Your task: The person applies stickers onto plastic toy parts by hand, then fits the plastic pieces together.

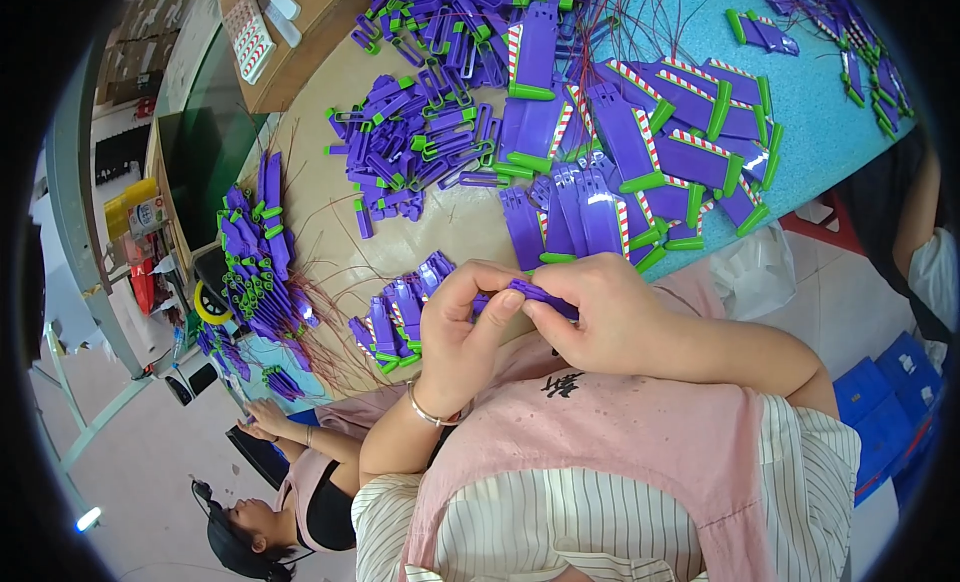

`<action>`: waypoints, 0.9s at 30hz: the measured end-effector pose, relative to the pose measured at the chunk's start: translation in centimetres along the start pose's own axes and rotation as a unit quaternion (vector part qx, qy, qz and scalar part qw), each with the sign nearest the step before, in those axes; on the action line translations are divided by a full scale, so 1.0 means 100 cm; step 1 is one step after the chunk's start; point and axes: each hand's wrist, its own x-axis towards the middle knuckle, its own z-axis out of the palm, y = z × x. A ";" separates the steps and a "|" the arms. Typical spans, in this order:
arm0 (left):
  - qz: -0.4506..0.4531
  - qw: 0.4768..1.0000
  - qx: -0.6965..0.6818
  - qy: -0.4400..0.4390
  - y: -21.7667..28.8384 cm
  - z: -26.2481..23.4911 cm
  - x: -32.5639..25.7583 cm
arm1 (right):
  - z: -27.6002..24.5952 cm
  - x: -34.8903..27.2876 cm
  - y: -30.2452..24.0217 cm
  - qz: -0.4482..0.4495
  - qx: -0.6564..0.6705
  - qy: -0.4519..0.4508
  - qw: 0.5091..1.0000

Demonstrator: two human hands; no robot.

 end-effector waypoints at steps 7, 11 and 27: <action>0.047 0.964 0.257 0.052 -0.007 -0.029 0.025 | -0.020 -0.002 -0.003 -0.080 -0.150 0.106 0.980; 0.214 0.877 0.418 0.098 -0.019 -0.031 0.046 | -0.024 -0.008 -0.002 0.042 -0.302 0.130 0.944; 0.016 0.996 -0.044 0.075 -0.001 -0.013 0.025 | -0.018 -0.005 0.002 0.054 0.396 -0.011 0.917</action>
